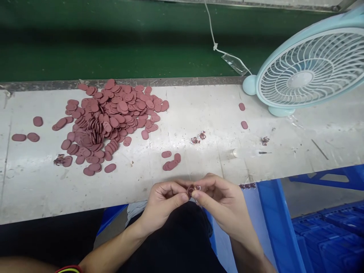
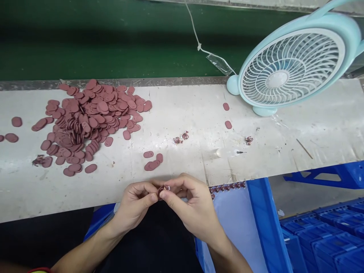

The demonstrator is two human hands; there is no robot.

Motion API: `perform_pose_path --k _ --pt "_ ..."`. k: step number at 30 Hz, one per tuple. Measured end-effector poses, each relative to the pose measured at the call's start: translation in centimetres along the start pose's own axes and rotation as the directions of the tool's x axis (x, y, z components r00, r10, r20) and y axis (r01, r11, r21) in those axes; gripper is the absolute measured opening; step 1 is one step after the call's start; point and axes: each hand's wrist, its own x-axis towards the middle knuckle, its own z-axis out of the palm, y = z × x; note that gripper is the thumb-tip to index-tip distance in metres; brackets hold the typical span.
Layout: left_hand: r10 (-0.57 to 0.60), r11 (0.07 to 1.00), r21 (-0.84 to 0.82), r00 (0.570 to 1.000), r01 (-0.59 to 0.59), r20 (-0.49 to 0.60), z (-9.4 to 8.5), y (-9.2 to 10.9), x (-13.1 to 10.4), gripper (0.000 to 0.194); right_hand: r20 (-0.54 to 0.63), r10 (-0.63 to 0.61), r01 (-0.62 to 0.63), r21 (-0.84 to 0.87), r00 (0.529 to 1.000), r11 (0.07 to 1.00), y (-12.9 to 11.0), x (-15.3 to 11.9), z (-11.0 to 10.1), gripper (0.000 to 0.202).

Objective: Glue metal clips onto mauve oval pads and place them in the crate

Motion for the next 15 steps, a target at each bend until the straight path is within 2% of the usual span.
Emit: perform_pose_path --k 4,15 --pt "0.024 0.999 -0.032 1.0 -0.024 -0.004 0.5 -0.1 -0.1 0.009 0.01 0.063 -0.064 0.087 0.998 0.994 0.0 0.2 0.1 0.011" --pt "0.072 0.997 -0.016 0.997 -0.072 -0.02 1.1 -0.5 -0.2 0.01 -0.059 0.035 -0.028 0.104 0.998 0.994 0.5 -0.1 0.4 0.009"
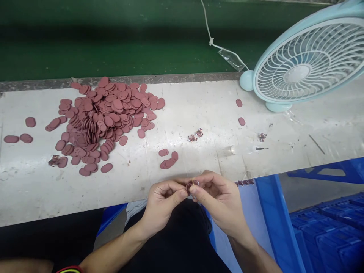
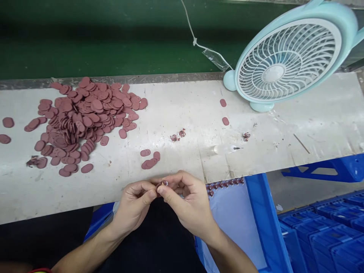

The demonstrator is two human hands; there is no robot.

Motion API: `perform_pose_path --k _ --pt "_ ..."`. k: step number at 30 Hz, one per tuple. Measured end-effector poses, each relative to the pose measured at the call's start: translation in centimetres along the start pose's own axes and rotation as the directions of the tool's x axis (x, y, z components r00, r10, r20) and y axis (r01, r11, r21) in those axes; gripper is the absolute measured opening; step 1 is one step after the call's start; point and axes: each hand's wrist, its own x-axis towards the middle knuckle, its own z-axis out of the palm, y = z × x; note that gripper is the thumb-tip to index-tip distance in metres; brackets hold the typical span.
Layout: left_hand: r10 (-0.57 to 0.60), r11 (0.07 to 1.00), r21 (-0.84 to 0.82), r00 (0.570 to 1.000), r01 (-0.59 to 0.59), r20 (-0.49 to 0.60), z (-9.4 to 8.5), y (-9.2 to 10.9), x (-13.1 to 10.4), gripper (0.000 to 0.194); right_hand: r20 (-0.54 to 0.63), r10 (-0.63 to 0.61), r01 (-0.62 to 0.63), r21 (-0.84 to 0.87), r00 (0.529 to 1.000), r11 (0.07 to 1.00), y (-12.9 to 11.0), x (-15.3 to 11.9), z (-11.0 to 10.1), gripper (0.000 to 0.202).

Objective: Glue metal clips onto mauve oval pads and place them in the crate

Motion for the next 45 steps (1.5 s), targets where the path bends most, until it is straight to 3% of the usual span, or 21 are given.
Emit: perform_pose_path --k 10,12,14,16,18,20,22,25,28,32,35,38,42,45 --pt "0.013 0.998 0.065 0.997 -0.008 -0.081 -0.1 -0.9 0.5 0.009 -0.034 -0.025 0.031 0.18 0.999 0.983 0.8 0.5 0.2 0.014" --pt "0.027 0.991 0.136 0.998 -0.019 -0.054 -0.5 -0.6 0.6 0.012 -0.018 -0.013 0.017 0.21 1.0 0.977 1.3 0.3 -0.8 0.017" --pt "0.092 0.943 0.323 0.996 -0.085 -0.007 -1.3 0.2 1.0 0.014 -0.046 -0.021 0.031 0.229 0.999 0.973 2.1 -0.2 -2.4 0.019" --pt "0.238 0.754 0.617 0.969 -0.224 0.061 -2.6 1.5 2.2 0.016 -0.145 -0.049 0.079 0.213 0.988 0.974 3.0 -0.9 -4.5 0.019" --pt "0.4 0.382 0.862 0.9 -0.335 0.172 -4.2 3.0 3.8 0.019 -0.309 -0.08 0.134 0.158 0.948 0.978 4.3 -1.7 -7.2 0.019" --pt "0.419 0.048 0.956 0.875 -0.288 0.242 -5.6 4.1 5.5 0.02 -0.472 -0.094 0.144 0.072 0.876 0.987 6.1 -2.7 -10.1 0.022" --pt "0.365 -0.12 0.963 0.891 -0.242 0.27 -6.3 4.9 6.8 0.019 -0.586 -0.1 0.083 -0.055 0.804 0.995 8.2 -3.8 -13.0 0.026" --pt "0.271 -0.184 0.961 0.93 -0.204 0.249 -6.2 5.6 7.5 0.019 -0.662 -0.105 -0.083 -0.246 0.742 0.966 11.6 -5.8 -16.9 0.033" --pt "0.225 -0.148 0.982 0.963 -0.117 0.149 -6.0 6.1 7.6 0.019 -0.671 -0.045 -0.224 -0.31 0.74 0.924 15.2 -7.3 -19.5 0.034" --pt "0.183 -0.021 0.994 0.978 -0.103 0.105 -6.0 6.6 7.6 0.026 -0.64 0.086 -0.411 -0.379 0.764 0.829 19.9 -7.5 -20.7 0.025" --pt "0.193 0.192 0.975 0.978 -0.111 0.073 -5.9 6.8 7.3 0.024 -0.635 0.146 -0.501 -0.427 0.759 0.753 22.7 -6.7 -20.6 0.025" --pt "0.245 0.448 0.889 0.969 -0.089 -0.026 -6.0 7.0 6.7 0.02 -0.64 0.16 -0.544 -0.464 0.752 0.699 24.5 -5.9 -20.4 0.031" --pt "0.231 0.778 0.616 0.969 -0.126 -0.093 -6.7 7.3 6.0 0.026 -0.645 0.156 -0.571 -0.506 0.748 0.646 25.5 -5.5 -20.4 0.034" --pt "0.158 0.905 0.414 0.981 -0.098 -0.112 -7.0 7.7 5.6 0.032 -0.644 0.145 -0.572 -0.526 0.751 0.63 25.6 -5.5 -20.4 0.034"
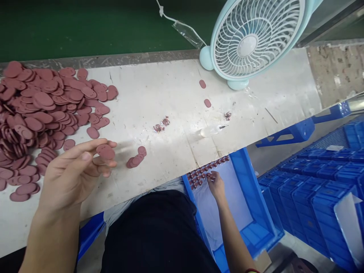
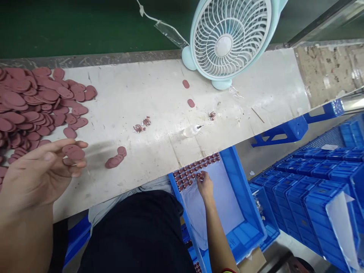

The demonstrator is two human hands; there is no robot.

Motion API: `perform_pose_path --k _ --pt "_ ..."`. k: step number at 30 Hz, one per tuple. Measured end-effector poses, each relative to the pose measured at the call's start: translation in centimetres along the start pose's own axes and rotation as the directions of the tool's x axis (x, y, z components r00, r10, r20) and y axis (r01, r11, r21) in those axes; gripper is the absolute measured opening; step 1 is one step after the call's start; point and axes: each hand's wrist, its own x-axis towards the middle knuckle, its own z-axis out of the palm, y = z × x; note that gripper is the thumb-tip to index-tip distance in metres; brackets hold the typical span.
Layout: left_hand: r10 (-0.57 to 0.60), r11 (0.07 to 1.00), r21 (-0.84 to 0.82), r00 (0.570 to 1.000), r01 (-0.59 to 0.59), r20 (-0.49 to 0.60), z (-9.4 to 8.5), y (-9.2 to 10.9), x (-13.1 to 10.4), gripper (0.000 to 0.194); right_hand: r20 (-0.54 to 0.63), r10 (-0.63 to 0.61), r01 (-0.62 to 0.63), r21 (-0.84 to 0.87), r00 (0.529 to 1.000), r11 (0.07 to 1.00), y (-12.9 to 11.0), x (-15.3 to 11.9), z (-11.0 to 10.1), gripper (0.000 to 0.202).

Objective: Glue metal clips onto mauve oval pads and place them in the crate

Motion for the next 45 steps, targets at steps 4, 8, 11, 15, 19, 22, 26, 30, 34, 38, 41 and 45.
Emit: perform_pose_path --k 4,8,11,15,19,22,26,30,34,38,41,45 --pt "-0.05 0.991 -0.127 0.998 0.045 -0.043 0.2 0.4 -0.3 0.028 -0.007 -0.026 0.026 -0.008 1.0 1.0 -0.2 -0.1 0.0 0.033" --pt "-0.036 0.988 -0.152 0.998 0.029 -0.046 0.7 0.7 -0.5 0.025 -0.012 -0.035 0.035 -0.029 0.999 0.999 -0.6 -0.1 0.1 0.034" --pt "-0.027 0.988 -0.155 0.998 0.02 -0.048 0.9 0.7 -0.5 0.027 -0.011 -0.04 0.04 -0.042 0.999 0.998 -0.7 0.0 0.2 0.035" --pt "-0.044 0.989 -0.141 0.997 0.035 -0.059 0.9 0.5 -0.6 0.027 -0.015 -0.043 0.042 -0.056 0.999 0.998 -1.1 0.1 0.2 0.034" --pt "-0.053 0.988 -0.149 0.997 0.044 -0.059 0.7 0.4 -0.6 0.027 -0.028 -0.041 0.039 -0.079 0.999 0.996 -1.3 0.0 0.0 0.035" --pt "-0.066 0.985 -0.165 0.995 0.053 -0.074 0.6 0.4 -0.6 0.027 -0.053 -0.034 0.028 -0.112 0.998 0.993 -1.3 -0.5 -0.4 0.034" --pt "-0.099 0.979 -0.188 0.99 0.079 -0.099 0.6 0.3 -0.5 0.027 0.002 -0.012 0.012 -0.176 1.0 0.984 -1.3 -1.2 -0.4 0.03" --pt "-0.111 0.975 -0.204 0.99 0.091 -0.09 0.7 0.1 -0.3 0.024 0.112 0.001 0.025 -0.229 0.994 0.973 -1.7 -1.4 0.2 0.03" --pt "-0.106 0.975 -0.207 0.991 0.088 -0.08 0.6 0.1 -0.2 0.023 0.15 0.014 0.025 -0.256 0.989 0.966 -2.3 -1.1 0.7 0.031" --pt "-0.115 0.974 -0.208 0.988 0.092 -0.1 0.5 0.2 -0.3 0.025 0.162 0.038 0.007 -0.271 0.986 0.962 -2.3 -0.8 0.9 0.031" --pt "-0.118 0.972 -0.213 0.989 0.096 -0.092 0.4 0.1 -0.3 0.024 0.169 0.04 0.007 -0.268 0.985 0.963 -2.1 -0.7 0.9 0.031" --pt "-0.121 0.972 -0.213 0.989 0.1 -0.089 0.4 -0.1 -0.2 0.024 0.173 0.03 0.015 -0.254 0.985 0.967 -1.9 -0.8 0.9 0.032"
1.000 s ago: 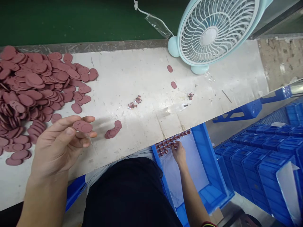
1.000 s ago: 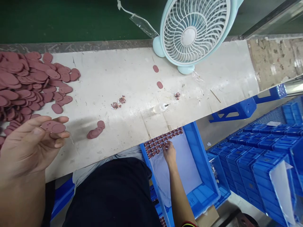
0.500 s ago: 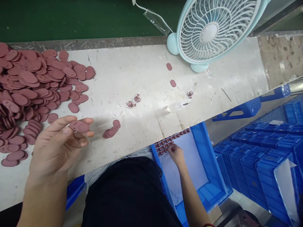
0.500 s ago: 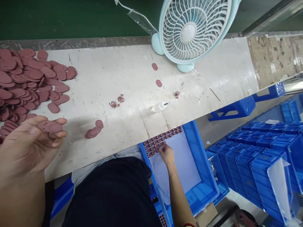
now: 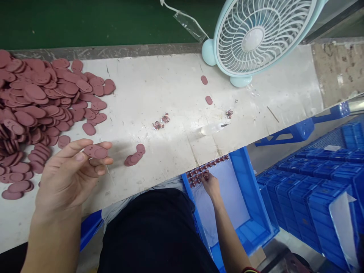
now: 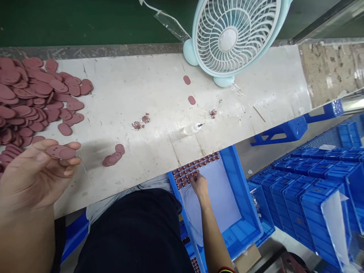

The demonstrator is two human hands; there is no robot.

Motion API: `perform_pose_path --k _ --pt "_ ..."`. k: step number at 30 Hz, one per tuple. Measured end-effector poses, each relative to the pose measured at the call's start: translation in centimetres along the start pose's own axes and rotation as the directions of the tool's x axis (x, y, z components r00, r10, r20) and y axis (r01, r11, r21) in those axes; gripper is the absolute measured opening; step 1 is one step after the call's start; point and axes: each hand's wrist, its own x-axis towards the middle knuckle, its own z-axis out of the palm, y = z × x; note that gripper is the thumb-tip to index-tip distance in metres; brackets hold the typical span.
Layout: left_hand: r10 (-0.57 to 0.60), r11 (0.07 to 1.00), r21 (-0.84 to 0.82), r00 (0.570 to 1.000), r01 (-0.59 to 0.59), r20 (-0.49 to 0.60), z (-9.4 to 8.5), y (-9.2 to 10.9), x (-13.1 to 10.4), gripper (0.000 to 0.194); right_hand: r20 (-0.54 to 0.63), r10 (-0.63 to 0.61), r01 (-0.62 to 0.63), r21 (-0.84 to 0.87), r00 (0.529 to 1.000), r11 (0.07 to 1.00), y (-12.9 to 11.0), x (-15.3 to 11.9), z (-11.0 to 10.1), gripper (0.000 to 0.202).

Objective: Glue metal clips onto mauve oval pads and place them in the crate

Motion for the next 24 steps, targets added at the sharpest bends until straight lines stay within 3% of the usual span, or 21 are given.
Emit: perform_pose_path --k 9,17,21,24 --pt "-0.017 1.0 0.01 1.0 0.017 -0.009 0.0 0.0 0.0 0.022 -0.037 0.021 -0.019 0.052 0.999 0.998 0.0 -0.1 0.0 0.03" --pt "-0.027 1.0 -0.011 0.999 0.027 -0.026 0.3 -0.1 -0.2 0.021 -0.203 0.108 -0.069 0.186 0.973 0.98 0.2 -0.2 -1.6 0.029" --pt "-0.04 0.998 -0.049 0.999 0.04 0.005 0.1 -0.2 -0.4 0.025 -0.304 0.13 -0.017 0.347 0.944 0.938 -0.7 -0.9 -2.8 0.026" --pt "-0.078 0.989 -0.117 0.995 0.086 0.068 0.1 -0.9 -1.0 0.022 -0.429 0.147 0.108 0.515 0.891 0.85 -2.5 -2.6 -4.5 0.03"
